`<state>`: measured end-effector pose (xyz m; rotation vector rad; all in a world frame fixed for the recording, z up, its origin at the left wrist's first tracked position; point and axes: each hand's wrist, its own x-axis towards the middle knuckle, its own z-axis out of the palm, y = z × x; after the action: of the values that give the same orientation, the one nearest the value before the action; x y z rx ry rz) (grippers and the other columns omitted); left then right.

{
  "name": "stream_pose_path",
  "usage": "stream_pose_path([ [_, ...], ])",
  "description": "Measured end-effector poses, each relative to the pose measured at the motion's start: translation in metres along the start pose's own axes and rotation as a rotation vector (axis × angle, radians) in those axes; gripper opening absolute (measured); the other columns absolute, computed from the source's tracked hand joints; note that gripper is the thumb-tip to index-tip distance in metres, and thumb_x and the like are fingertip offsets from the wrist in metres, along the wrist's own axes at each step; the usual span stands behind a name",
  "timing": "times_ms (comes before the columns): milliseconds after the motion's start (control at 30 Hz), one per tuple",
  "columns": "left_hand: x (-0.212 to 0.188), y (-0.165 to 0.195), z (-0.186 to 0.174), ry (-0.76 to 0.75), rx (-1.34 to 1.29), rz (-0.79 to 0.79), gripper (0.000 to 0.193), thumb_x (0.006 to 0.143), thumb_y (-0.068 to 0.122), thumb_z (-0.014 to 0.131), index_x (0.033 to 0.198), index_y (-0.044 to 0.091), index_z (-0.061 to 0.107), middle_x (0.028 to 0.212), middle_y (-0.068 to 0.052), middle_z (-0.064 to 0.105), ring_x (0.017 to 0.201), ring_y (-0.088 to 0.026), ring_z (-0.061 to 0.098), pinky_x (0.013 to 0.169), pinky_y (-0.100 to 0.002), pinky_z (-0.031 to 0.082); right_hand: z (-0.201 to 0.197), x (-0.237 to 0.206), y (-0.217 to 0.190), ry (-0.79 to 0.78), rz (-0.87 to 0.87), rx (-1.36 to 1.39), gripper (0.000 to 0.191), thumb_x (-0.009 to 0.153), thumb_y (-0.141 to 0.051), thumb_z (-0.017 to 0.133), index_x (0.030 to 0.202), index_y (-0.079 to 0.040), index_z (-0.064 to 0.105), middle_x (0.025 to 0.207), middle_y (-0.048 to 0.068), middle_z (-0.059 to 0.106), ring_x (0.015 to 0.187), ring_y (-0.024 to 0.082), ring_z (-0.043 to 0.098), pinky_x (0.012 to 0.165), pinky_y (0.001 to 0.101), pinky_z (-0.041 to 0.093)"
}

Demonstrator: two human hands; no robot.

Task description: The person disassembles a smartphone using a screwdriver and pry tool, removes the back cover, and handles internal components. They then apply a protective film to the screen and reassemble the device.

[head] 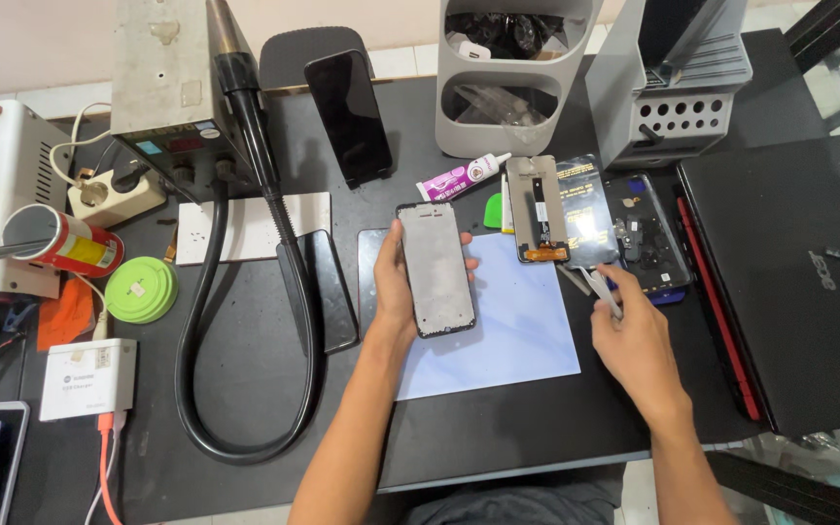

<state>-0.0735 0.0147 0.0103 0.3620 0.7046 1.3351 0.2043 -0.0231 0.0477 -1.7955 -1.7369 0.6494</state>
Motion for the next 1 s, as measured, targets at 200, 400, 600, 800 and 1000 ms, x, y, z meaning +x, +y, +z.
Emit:
stream_pose_path([
  [200,-0.001,-0.001,0.002,0.007,0.044,0.03,0.073,0.103,0.059,0.028,0.135,-0.001,0.055,0.109,-0.023,0.07,0.084,-0.035,0.073,0.072,-0.045,0.062,0.005,0.002,-0.007,0.021,0.064,-0.053,0.032,0.094,-0.018,0.069,0.124,-0.006,0.065,0.097,0.015,0.073,0.063,0.026,0.067,0.062,0.0404,0.052],
  [400,-0.002,0.001,0.003,0.015,0.016,0.003,0.073,0.102,0.059,0.029,0.135,0.0,0.055,0.11,-0.022,0.071,0.084,-0.034,0.073,0.072,-0.044,0.062,0.012,0.005,0.004,0.081,-0.04,0.009,0.031,0.093,-0.016,0.071,0.119,-0.001,0.067,0.098,0.016,0.072,0.073,0.024,0.068,0.067,0.0366,0.054],
  [600,-0.001,0.0,0.002,0.005,0.007,0.0,0.073,0.102,0.06,0.029,0.135,0.0,0.054,0.11,-0.022,0.07,0.085,-0.034,0.073,0.073,-0.044,0.062,0.016,0.008,0.014,0.023,0.01,0.085,0.028,0.095,-0.013,0.067,0.118,0.001,0.06,0.099,0.016,0.072,0.086,0.023,0.073,0.075,0.0365,0.056],
  [800,0.0,-0.001,0.0,0.003,0.008,0.0,0.074,0.102,0.06,0.029,0.136,0.0,0.054,0.111,-0.022,0.07,0.085,-0.034,0.073,0.073,-0.045,0.062,0.019,0.013,0.018,0.003,-0.035,0.121,0.031,0.098,-0.009,0.061,0.126,0.001,0.054,0.107,0.019,0.069,0.093,0.028,0.072,0.076,0.0389,0.056],
  [1000,0.0,-0.001,0.0,0.0,0.008,0.002,0.073,0.103,0.06,0.029,0.136,0.0,0.054,0.111,-0.023,0.07,0.086,-0.035,0.073,0.073,-0.045,0.062,0.02,0.013,0.019,0.016,-0.064,0.152,0.027,0.101,-0.013,0.058,0.122,0.001,0.049,0.104,0.02,0.07,0.1,0.031,0.072,0.084,0.0413,0.055],
])
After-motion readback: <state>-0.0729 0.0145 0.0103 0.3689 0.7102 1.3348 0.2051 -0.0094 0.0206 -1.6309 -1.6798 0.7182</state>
